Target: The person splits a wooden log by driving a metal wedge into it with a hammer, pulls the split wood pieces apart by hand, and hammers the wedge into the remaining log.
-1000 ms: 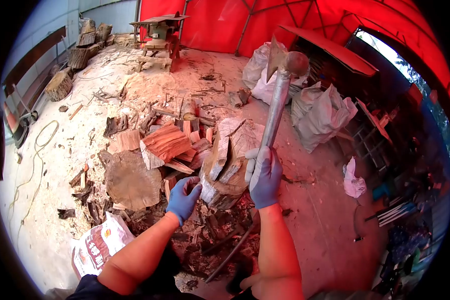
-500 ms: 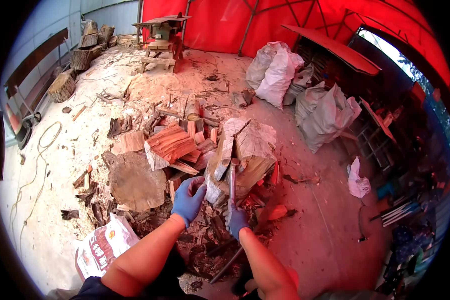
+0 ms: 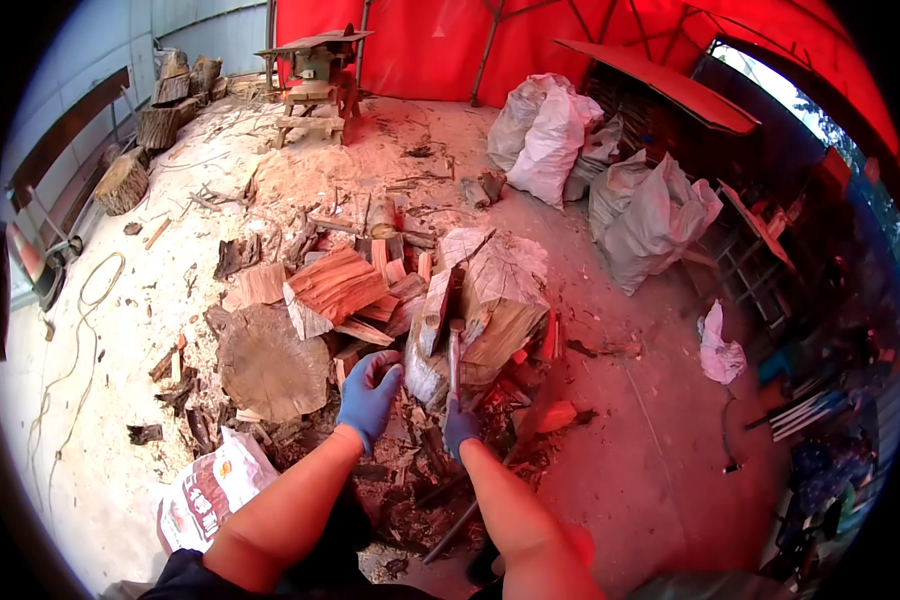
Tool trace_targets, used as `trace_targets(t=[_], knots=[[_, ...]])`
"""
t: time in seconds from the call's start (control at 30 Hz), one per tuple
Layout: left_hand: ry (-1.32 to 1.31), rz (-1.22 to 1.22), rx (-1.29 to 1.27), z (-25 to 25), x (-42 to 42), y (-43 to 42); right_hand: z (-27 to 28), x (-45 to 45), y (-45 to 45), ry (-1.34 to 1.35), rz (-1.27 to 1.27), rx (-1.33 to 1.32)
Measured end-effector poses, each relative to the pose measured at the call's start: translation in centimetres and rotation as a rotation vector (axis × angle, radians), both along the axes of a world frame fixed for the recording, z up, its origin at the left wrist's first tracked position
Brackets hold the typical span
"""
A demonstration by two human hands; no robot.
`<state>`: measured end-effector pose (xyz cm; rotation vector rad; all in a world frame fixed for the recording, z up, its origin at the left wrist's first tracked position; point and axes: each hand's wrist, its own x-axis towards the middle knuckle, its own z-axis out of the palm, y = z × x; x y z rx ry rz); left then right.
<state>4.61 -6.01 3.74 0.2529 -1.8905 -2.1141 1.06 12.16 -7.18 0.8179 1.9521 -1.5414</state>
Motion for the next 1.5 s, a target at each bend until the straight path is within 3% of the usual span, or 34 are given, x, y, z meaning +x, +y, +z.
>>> trace_targets(t=[0.03, 0.2, 0.23, 0.5, 0.63, 0.77, 0.87, 0.93, 1.0, 1.07, 1.13, 1.2, 1.27, 1.3, 1.33, 1.4, 1.5], knots=[[0.012, -0.005, -0.011, 0.4, -0.6, -0.4, -2.0, 1.0, 0.3, -0.054, -0.020, -0.070], [-0.076, -0.022, -0.078, 0.1, -1.1, -0.9, -0.7, 2.3, 1.9, -0.085, -0.062, -0.136], [-0.135, -0.049, 0.106, 0.9, -1.0, -0.6, 0.1, 1.7, 2.4, -0.108, -0.007, -0.160], [-0.243, -0.130, 0.228, -1.3, -3.2, -0.8, 12.5, 5.5, 7.3, -0.044, 0.131, -0.265], [-0.266, -0.178, 0.079, -3.9, -3.9, -0.3, 11.6, 7.1, 8.3, 0.067, 0.028, -0.329], [-0.369, -0.157, 0.054, -5.4, -4.0, -0.3, 11.0, 6.6, 9.5, -0.066, 0.020, -0.351], [-0.448, -0.106, -0.134, -12.0, -6.4, -0.4, 10.8, 6.8, 9.8, -0.111, 0.016, -0.310], [-0.430, -0.016, -0.490, -20.0, -10.3, -2.1, 10.6, 6.6, 10.0, -0.181, 0.013, -0.368], [-0.633, 0.018, -0.214, -11.1, -11.6, -0.3, 9.8, 6.4, 10.6, -0.259, -0.044, -0.550], [-0.591, 0.149, -0.099, -19.6, -17.5, -2.9, 9.4, 6.3, 10.9, -0.312, -0.059, -0.614], [-0.633, 0.211, -0.078, -24.4, -21.7, -4.9, 8.4, 6.4, 11.5, -0.332, -0.067, -0.634], [-0.821, 0.275, 0.020, -20.5, -21.9, -4.2, 8.9, 6.7, 11.5, -0.333, -0.056, -0.603], [-0.808, 0.257, -0.126, -21.5, -22.3, -4.9, 9.2, 6.6, 11.9, -0.356, -0.056, -0.618], [-0.687, 0.065, 0.035, -21.6, -22.6, -5.7, 9.9, 6.4, 12.0, -0.363, -0.051, -0.606], [-0.688, 0.065, 0.040, -22.1, -23.0, -5.4, 9.8, 6.2, 12.2, -0.364, -0.050, -0.601], [-0.652, 0.154, -0.081, -18.2, -22.6, -4.4, 9.6, 6.3, 12.1, -0.359, -0.084, -0.628], [-0.674, 0.038, 0.244, -23.9, -25.9, -6.3, 9.4, 5.9, 11.9, -0.342, -0.063, -0.616]])
